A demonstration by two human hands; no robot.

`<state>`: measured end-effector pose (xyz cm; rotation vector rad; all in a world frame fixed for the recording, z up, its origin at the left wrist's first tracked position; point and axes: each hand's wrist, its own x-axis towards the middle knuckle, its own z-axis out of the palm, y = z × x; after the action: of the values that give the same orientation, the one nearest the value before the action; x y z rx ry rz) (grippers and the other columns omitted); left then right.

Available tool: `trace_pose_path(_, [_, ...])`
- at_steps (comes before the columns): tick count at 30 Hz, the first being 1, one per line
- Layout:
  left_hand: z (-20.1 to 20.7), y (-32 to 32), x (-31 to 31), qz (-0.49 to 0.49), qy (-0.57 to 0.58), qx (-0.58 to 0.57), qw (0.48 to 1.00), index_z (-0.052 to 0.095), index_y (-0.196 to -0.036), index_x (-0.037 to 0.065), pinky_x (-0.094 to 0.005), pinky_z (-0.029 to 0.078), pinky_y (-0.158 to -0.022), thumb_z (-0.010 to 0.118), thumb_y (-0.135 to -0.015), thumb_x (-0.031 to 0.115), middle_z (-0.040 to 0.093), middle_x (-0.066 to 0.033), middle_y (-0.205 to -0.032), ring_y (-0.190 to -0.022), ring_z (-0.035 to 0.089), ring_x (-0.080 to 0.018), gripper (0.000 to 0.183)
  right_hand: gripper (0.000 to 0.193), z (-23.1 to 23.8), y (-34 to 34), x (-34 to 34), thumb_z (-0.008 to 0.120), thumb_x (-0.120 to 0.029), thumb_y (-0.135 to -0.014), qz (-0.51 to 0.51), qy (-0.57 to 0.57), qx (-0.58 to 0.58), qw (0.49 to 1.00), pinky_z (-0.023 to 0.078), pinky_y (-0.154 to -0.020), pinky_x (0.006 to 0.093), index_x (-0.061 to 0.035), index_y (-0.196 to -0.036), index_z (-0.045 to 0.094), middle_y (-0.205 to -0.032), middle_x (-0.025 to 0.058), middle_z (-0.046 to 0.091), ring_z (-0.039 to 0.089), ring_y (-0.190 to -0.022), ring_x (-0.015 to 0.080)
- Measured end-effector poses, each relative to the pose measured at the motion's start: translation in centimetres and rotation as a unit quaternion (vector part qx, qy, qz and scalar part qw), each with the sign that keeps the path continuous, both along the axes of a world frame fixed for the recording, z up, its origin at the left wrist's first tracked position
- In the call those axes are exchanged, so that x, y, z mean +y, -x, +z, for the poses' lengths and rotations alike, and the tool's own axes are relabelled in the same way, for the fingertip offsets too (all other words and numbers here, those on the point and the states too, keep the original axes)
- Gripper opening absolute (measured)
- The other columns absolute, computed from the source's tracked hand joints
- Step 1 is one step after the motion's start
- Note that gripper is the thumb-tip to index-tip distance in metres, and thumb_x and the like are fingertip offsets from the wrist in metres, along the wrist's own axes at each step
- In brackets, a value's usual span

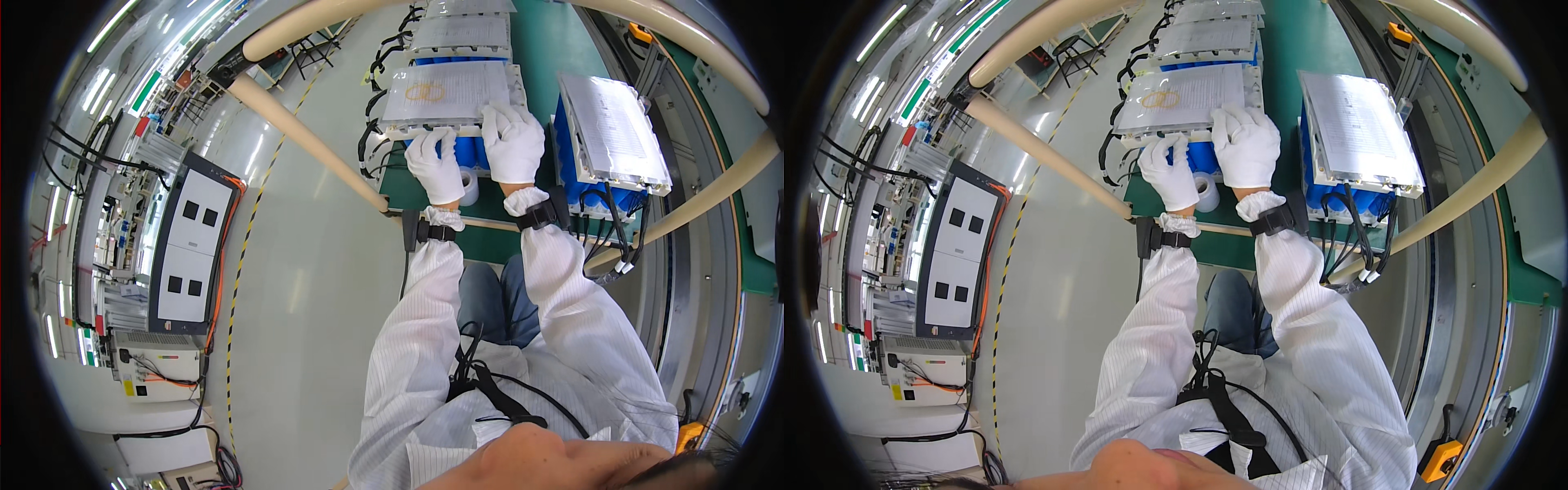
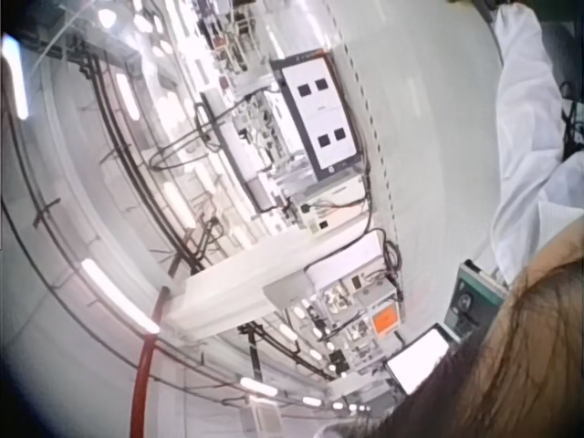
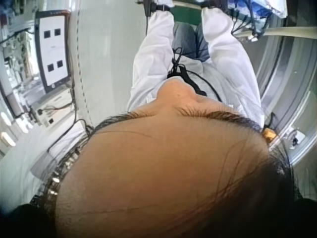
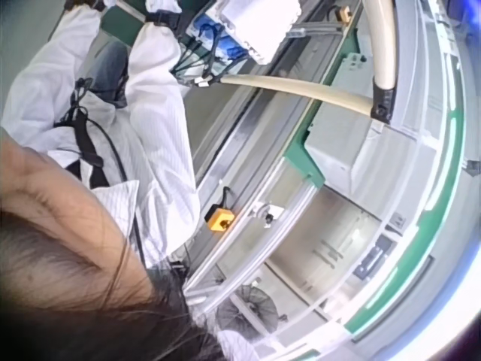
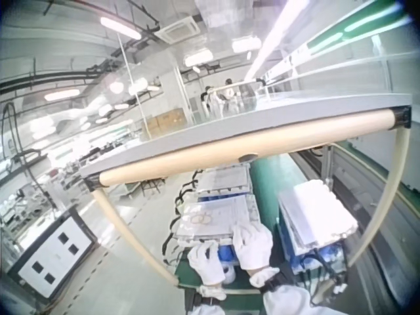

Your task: The recorder is applying tape to secure the connector cables on multiple battery packs.

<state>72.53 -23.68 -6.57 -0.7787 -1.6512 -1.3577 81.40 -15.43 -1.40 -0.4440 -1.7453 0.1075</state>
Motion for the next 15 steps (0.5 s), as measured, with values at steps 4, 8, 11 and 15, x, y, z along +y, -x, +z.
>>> trace_pose_path(4, [0.4, 0.6, -0.3, 0.0, 0.016, 0.044, 0.999, 0.061, -0.077, 0.013, -0.0382, 0.041, -0.072, 0.07, -0.068, 0.013, 0.056, -0.0034, -0.079, -0.079, 0.052, -0.0251, 0.013, 0.009, -0.2, 0.1, 0.1, 0.059, -0.012, -0.075, 0.005, -0.004, -0.001, 1.0, 0.048, -0.07, 0.0368, -0.0067, -0.077, 0.066, -0.082, 0.0079, 0.064, 0.059, -0.074, 0.0277])
trace_pose_path(8, [0.3, 1.0, -0.4, 0.016, 0.091, 0.071, 0.993, 0.058, -0.083, 0.012, -0.0402, 0.04, -0.071, 0.068, -0.07, 0.015, 0.054, -0.0056, -0.08, -0.08, 0.051, -0.0272, 0.016, 0.009, -0.6, 0.2, 0.3, 0.06, -0.012, -0.074, 0.001, -0.011, 0.0, 1.0, 0.048, -0.07, 0.0368, -0.0065, -0.078, 0.066, -0.083, 0.008, 0.065, 0.059, -0.075, 0.0279])
trace_pose_path(11, [0.4, 1.1, -0.2, 0.066, 0.108, 0.08, 0.989, 0.057, -0.082, 0.012, -0.0399, 0.04, -0.07, 0.065, -0.074, 0.018, 0.054, -0.0054, -0.08, -0.081, 0.051, -0.0271, 0.013, 0.009, -0.4, 0.2, 0.4, 0.06, -0.012, -0.075, 0.008, -0.003, -0.005, 1.0, 0.048, -0.071, 0.0365, -0.0065, -0.078, 0.065, -0.083, 0.0081, 0.065, 0.059, -0.074, 0.0278])
trace_pose_path(15, [0.2, 0.7, -0.4, 0.077, 0.131, 0.071, 0.986, 0.056, -0.081, 0.012, -0.0401, 0.039, -0.07, 0.063, -0.076, 0.02, 0.055, -0.005, -0.079, -0.08, 0.051, -0.027, 0.012, 0.008, -0.5, 0.3, 0.5, 0.06, -0.012, -0.075, 0.011, -0.011, -0.002, 1.0, 0.048, -0.071, 0.0364, -0.0066, -0.078, 0.065, -0.082, 0.0083, 0.064, 0.059, -0.074, 0.0277])
